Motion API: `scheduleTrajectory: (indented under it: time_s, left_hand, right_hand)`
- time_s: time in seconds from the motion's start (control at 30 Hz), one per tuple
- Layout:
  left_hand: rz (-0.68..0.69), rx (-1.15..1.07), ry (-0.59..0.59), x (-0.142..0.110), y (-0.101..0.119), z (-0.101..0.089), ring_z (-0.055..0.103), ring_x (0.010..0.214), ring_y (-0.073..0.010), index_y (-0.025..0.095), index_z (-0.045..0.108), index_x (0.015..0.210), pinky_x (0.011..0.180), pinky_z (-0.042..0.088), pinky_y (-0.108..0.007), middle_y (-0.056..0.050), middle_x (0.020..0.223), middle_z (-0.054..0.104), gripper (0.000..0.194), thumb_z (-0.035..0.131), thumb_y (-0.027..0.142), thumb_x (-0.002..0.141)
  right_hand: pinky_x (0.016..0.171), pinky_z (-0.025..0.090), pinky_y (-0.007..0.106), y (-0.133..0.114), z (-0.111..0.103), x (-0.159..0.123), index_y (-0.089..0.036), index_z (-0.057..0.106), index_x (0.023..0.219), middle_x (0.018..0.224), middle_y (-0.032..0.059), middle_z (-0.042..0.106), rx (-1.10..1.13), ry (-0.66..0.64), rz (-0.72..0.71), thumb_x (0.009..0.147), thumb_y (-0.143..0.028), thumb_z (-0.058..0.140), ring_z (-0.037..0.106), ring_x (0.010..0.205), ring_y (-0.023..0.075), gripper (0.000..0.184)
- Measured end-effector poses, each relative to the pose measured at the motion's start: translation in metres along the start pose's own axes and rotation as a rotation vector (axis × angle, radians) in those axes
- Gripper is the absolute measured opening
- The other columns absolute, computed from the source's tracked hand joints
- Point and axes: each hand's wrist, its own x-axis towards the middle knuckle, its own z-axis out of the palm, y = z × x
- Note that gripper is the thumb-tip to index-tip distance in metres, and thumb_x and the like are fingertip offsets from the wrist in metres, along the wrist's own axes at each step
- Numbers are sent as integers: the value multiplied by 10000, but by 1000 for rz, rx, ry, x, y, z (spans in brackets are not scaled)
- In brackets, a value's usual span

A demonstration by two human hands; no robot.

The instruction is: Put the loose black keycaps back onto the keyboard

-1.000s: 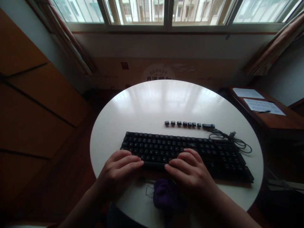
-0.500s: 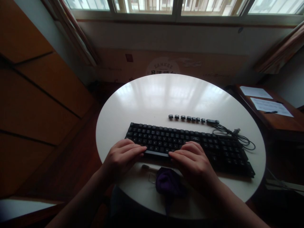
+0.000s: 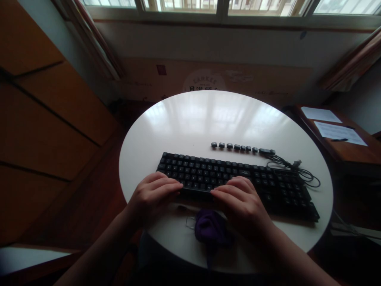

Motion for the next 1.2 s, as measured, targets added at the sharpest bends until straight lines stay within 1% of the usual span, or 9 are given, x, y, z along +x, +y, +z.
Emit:
scheduleTrajectory:
  time_s: [0.17, 0.37, 0.53, 0.7, 0.9, 1.03, 1.2]
  left_hand:
    - [-12, -1, -55, 1, 3, -3, 631, 804, -197, 178, 712, 1041, 747, 523, -355, -58, 973, 758, 156, 656, 136, 901]
    - [-30, 12, -75, 2, 5, -2, 616, 822, -195, 182, 715, 1019, 766, 504, -359, -49, 977, 750, 128, 658, 143, 912]
    - [-21, 28, -60, 3, 6, -3, 626, 808, -185, 185, 714, 985, 753, 506, -343, -44, 942, 746, 103, 644, 142, 922]
    - [4, 27, -50, 3, 5, -3, 610, 800, -185, 176, 699, 1008, 735, 503, -341, -46, 940, 742, 110, 641, 130, 926]
    - [-9, 59, -62, 2, 5, -2, 616, 827, -200, 166, 706, 1046, 764, 515, -360, -57, 953, 735, 140, 655, 141, 918]
    - [-25, 47, -78, 0, 5, -2, 617, 851, -204, 183, 724, 1043, 777, 510, -363, -56, 966, 734, 147, 660, 147, 915]
    - [-2, 34, -63, 2, 5, -3, 608, 836, -197, 189, 724, 1011, 769, 502, -353, -49, 971, 744, 117, 666, 154, 915]
  right_hand:
    - [872, 497, 432, -2, 2, 1, -177, 711, 1068, 948, 71, 754, -24, -35, -32, 866, -96, 706, 602, 888, 222, 218]
    - [885, 487, 433, -2, 5, -1, -181, 715, 1072, 947, 71, 745, -41, -47, -37, 868, -98, 709, 604, 893, 220, 220]
    - [872, 487, 429, -2, 4, 0, -185, 714, 1070, 935, 70, 739, -45, -33, -45, 870, -101, 707, 595, 891, 222, 217]
    - [875, 480, 435, -2, 5, 0, -163, 704, 1048, 921, 71, 731, -37, -33, -67, 862, -66, 705, 582, 875, 209, 210]
    - [870, 485, 440, 0, 8, -5, -164, 692, 1117, 903, 74, 703, -83, -65, -17, 873, -87, 705, 559, 899, 219, 256]
    - [828, 488, 412, -3, 7, -3, -158, 703, 1081, 863, 72, 674, -74, -53, -23, 869, -73, 702, 543, 874, 211, 228]
    - [844, 487, 408, -3, 7, -2, -173, 724, 1056, 912, 76, 695, -53, -36, -20, 866, -81, 704, 570, 902, 215, 212]
